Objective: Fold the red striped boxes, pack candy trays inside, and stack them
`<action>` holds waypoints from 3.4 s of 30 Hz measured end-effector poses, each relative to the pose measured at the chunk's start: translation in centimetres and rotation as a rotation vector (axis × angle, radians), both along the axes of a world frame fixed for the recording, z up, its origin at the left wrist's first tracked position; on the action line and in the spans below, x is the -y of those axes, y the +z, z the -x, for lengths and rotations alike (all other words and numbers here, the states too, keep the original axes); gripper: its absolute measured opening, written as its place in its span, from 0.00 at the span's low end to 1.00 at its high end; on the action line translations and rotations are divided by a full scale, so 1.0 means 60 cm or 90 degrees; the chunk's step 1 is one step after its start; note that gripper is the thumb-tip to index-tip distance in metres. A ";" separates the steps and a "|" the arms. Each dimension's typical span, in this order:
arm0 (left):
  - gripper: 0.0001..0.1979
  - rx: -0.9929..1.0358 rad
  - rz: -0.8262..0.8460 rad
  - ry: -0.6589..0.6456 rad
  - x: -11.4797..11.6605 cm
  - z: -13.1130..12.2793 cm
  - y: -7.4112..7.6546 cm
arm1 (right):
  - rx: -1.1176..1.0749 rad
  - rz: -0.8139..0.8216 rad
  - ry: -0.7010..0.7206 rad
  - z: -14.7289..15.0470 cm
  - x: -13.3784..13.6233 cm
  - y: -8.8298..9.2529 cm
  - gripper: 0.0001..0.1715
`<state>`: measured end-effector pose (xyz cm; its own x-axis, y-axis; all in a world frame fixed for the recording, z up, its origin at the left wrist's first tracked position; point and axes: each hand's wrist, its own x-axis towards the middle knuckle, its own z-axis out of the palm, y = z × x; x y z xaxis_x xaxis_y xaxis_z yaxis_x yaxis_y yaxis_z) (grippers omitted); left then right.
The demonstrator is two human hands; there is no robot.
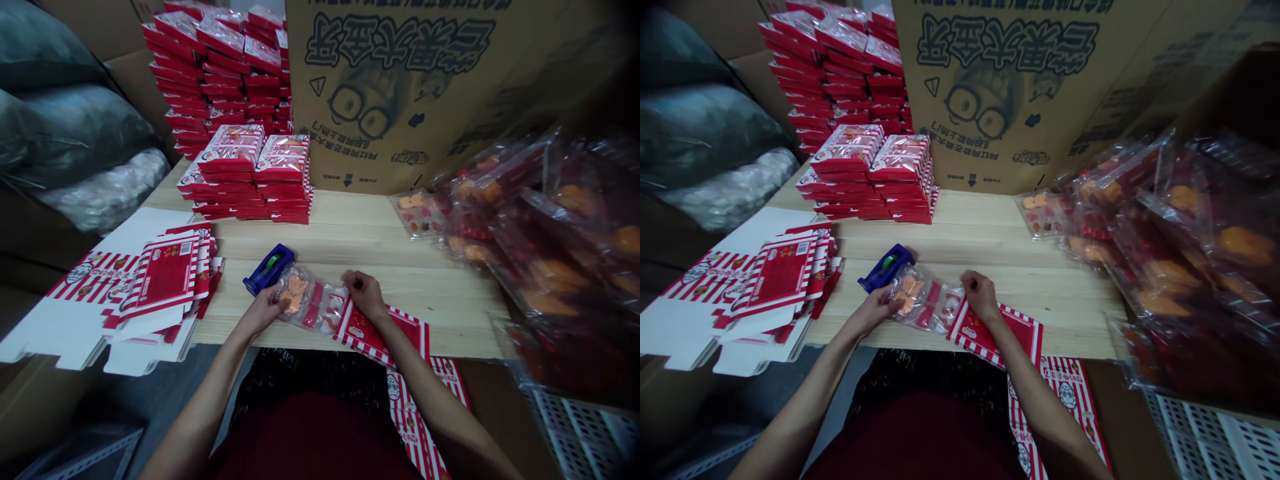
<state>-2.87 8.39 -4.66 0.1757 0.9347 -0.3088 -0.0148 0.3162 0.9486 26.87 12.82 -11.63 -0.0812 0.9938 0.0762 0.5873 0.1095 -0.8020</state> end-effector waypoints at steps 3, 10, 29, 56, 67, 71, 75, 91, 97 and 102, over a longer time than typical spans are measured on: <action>0.20 0.010 0.001 -0.006 0.004 -0.011 0.005 | -0.018 0.011 0.017 0.001 -0.005 -0.003 0.13; 0.24 0.031 0.005 0.027 0.016 -0.021 0.018 | -0.052 -0.003 0.030 0.020 -0.030 0.009 0.13; 0.18 0.131 0.123 0.004 -0.005 -0.058 -0.029 | 0.063 -0.060 0.043 0.063 -0.019 0.015 0.11; 0.20 -0.042 -0.117 0.137 0.019 -0.071 0.006 | 0.312 -0.155 0.161 -0.006 0.107 0.099 0.78; 0.09 -0.151 -0.257 -0.136 -0.012 -0.101 0.100 | 0.206 -0.199 0.067 0.073 0.110 0.128 0.77; 0.19 -0.265 -0.420 -0.025 -0.006 -0.104 0.160 | 0.151 -0.225 -0.036 0.081 0.101 0.161 0.80; 0.40 -0.178 -0.421 0.136 0.033 -0.135 0.167 | 0.020 -0.270 -0.230 0.106 0.116 0.177 0.84; 0.22 0.100 -0.195 -0.011 0.039 -0.152 0.157 | -0.679 -0.011 -0.206 0.071 0.155 0.231 0.10; 0.22 0.168 -0.143 -0.005 0.064 -0.159 0.159 | -0.661 -0.017 -0.267 0.078 0.190 0.246 0.10; 0.23 0.375 -0.064 -0.027 0.073 -0.147 0.164 | -0.623 -0.031 -0.305 0.089 0.200 0.262 0.09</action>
<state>5.93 4.01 5.18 0.3280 0.9429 -0.0584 -0.5362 0.2367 0.8102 21.54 0.83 4.10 0.4309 0.9002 -0.0629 -0.3127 0.0835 -0.9462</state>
